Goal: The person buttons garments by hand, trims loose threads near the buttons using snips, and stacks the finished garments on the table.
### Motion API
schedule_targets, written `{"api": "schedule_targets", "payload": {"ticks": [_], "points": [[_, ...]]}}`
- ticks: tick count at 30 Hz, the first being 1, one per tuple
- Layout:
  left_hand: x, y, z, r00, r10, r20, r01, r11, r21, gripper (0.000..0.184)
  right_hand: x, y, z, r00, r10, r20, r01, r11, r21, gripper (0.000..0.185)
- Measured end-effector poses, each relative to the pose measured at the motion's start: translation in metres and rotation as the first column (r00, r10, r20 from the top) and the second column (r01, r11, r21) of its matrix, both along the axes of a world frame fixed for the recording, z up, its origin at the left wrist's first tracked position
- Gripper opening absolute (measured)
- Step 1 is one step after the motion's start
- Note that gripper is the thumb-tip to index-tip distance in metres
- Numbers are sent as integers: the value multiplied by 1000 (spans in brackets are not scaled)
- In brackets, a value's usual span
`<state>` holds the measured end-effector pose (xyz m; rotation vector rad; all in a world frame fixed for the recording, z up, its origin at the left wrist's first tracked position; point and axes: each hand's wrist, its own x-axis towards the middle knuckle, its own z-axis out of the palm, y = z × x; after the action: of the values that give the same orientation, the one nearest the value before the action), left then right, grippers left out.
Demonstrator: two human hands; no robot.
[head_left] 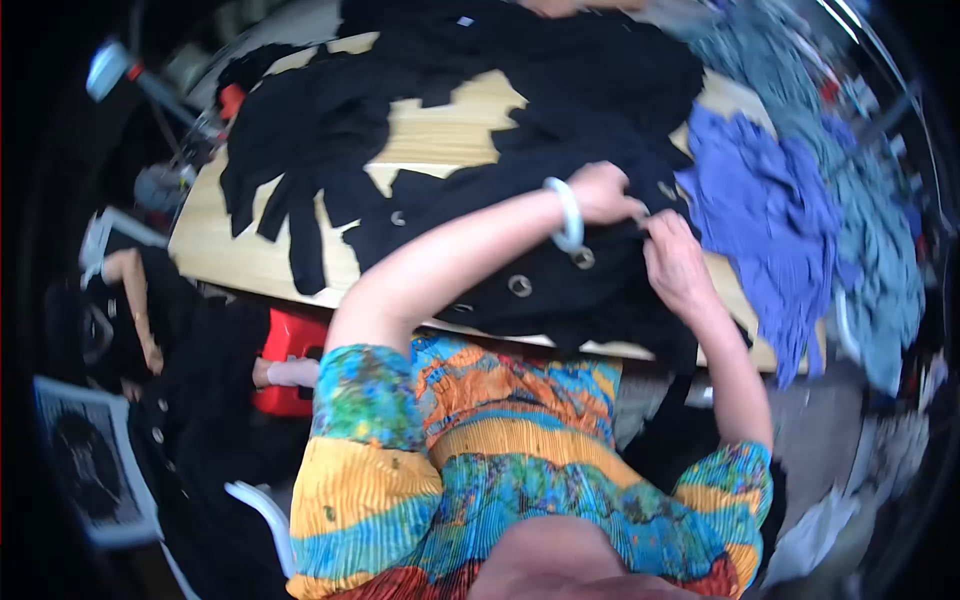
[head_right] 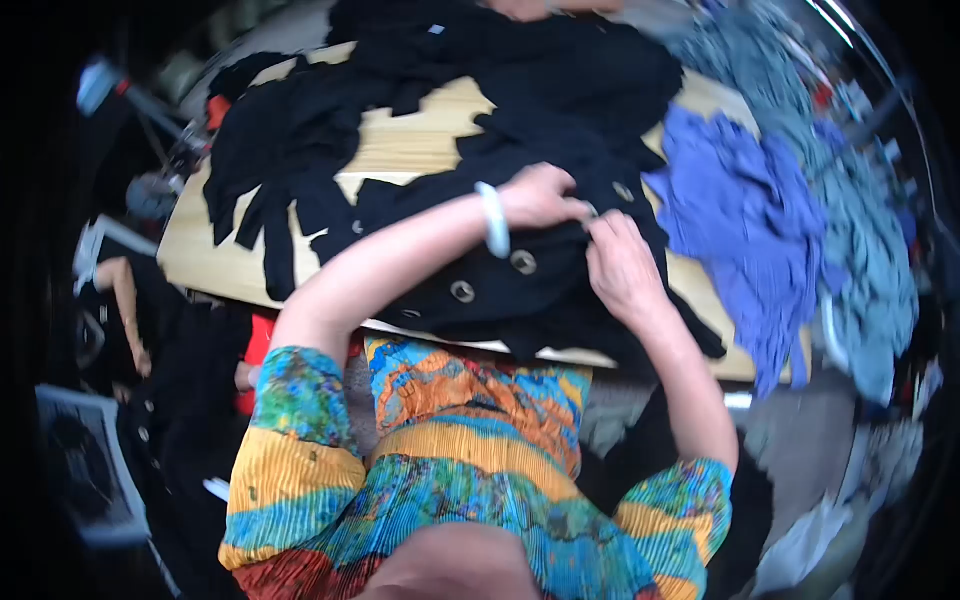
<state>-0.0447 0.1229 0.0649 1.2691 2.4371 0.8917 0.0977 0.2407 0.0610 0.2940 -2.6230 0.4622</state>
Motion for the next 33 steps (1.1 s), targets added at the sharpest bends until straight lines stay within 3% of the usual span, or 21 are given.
{"api": "schedule_targets", "payload": {"ticks": [11, 15, 19, 22, 25, 27, 33], "points": [[14, 11, -26, 963, 184, 195, -221, 957, 186, 33, -8, 0, -1, 999, -48, 24, 50, 994, -95, 18], [14, 8, -24, 941, 143, 305, -222, 945, 240, 28, -9, 0, -2, 995, -94, 42, 98, 989, -114, 19], [11, 6, -18, 924, 89, 371, -166, 969, 180, 29, -7, -1, 0, 987, -143, 78, 147, 988, -45, 25], [14, 8, -19, 995, 10, 99, -28, 982, 186, 33, -5, 7, -5, 989, -118, 92, 113, 992, 56, 28], [29, -3, 0, 980, -180, 84, 179, 984, 12, 37, -6, 8, -5, 986, -127, 112, 114, 987, 116, 27], [41, -8, -5, 985, -160, -58, 162, 986, 40, 33, -5, 7, -2, 979, -145, 143, 120, 978, 172, 26], [48, 0, -35, 990, -31, -137, 62, 972, 228, 19, -5, 10, -3, 982, -98, 159, 77, 988, 136, 14]]}}
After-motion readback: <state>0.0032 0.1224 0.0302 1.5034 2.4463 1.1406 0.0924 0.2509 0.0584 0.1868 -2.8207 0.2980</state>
